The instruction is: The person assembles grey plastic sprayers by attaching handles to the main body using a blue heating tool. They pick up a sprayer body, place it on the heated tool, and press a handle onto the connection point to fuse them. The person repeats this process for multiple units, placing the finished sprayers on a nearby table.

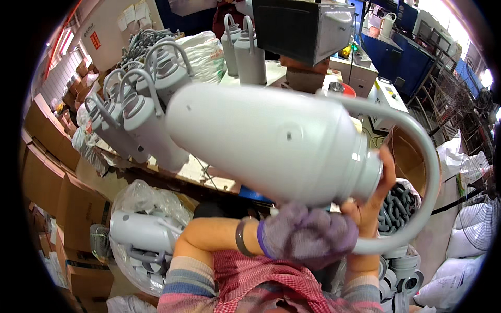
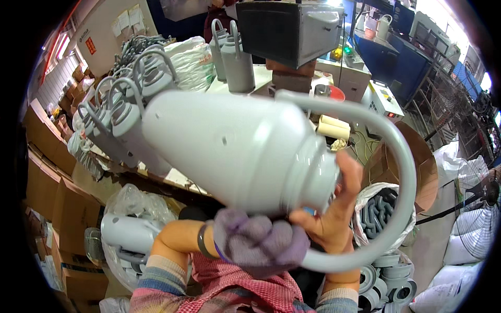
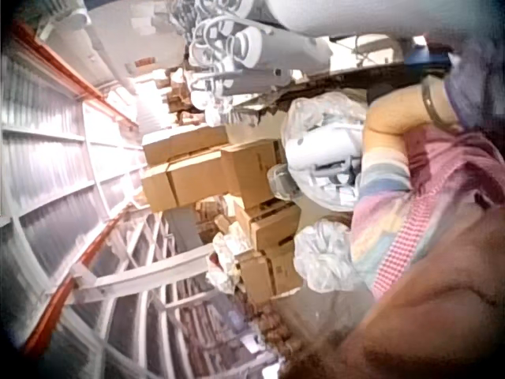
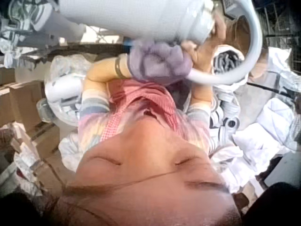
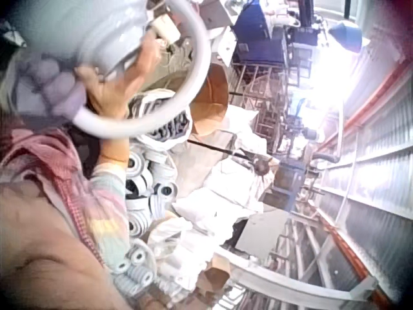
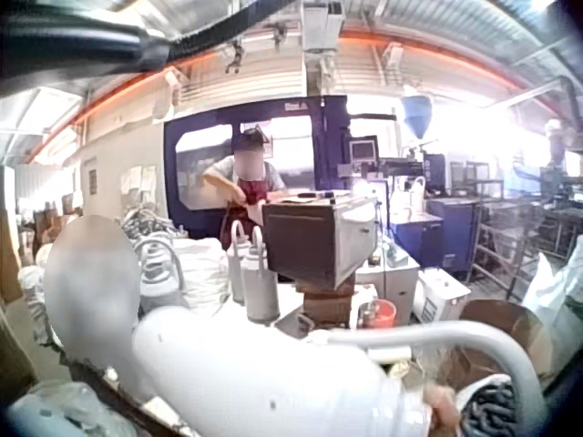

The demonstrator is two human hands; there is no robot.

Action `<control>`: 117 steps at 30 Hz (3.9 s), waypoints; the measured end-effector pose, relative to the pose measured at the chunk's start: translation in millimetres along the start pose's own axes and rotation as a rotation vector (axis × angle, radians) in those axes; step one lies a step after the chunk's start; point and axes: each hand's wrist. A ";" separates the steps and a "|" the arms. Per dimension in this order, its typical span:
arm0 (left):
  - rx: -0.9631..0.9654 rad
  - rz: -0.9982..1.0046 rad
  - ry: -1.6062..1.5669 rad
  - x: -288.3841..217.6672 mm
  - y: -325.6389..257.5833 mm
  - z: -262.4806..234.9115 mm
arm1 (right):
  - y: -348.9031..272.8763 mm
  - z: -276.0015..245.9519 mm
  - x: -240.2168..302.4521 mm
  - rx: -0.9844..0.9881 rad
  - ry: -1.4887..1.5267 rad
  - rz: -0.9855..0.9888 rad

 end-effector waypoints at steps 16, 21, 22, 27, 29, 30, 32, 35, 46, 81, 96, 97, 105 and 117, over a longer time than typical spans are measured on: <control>0.400 -0.903 -0.933 -35.6 -143.7 -32.4 | -246.7 -212.1 28.6 -0.684 0.289 0.924; 0.803 -0.698 -0.525 -28.6 -225.1 120.6 | -266.0 -224.3 -4.1 -0.724 0.249 0.989; 1.095 -0.707 -0.501 -27.6 -222.2 149.0 | -267.2 -224.5 -8.7 -0.731 0.243 0.995; 1.189 -0.852 -0.514 -39.0 -249.1 198.0 | -274.1 -237.0 -21.8 -0.775 0.205 1.021; 0.890 -0.806 -0.481 -41.3 -271.9 190.1 | -275.8 -240.6 -28.9 -0.786 0.202 1.032; 0.916 -0.804 -0.441 -42.0 -263.8 182.2 | -276.6 -244.0 -31.2 -0.795 0.196 1.039; 0.959 -0.803 -0.353 -37.6 -234.3 159.5 | -276.6 -249.2 -37.5 -0.805 0.185 1.040; 0.698 -1.065 -0.534 -39.0 -231.1 139.6 | -275.0 -252.1 -49.1 -0.804 0.185 1.046; 0.253 -1.403 -1.403 -35.4 -86.6 174.3 | -272.4 -256.8 -70.2 -0.832 0.200 1.056; 0.395 -0.646 -0.488 -8.5 -155.2 143.2 | -254.9 -272.9 -91.1 -0.867 0.195 1.023; 0.263 -0.660 -0.975 -44.6 -78.2 217.3 | -247.0 -280.6 -85.9 -0.782 -0.180 0.902; 0.246 -0.601 -0.930 -43.0 -76.5 217.9 | -247.2 -284.1 -86.8 -0.773 -0.179 0.895; 0.204 -0.388 -0.834 -38.7 -73.1 220.2 | -199.7 -257.1 -80.1 -0.798 0.148 0.848; 0.260 -0.202 -0.813 -13.9 -82.1 217.6 | -152.8 -273.9 -131.3 -0.726 0.234 0.900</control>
Point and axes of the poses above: each hand's wrist, its own y-axis towards the middle knuckle, its own z-axis out of the palm, x = y × z, and after that the axes turned 2 degrees about -x, right-handed
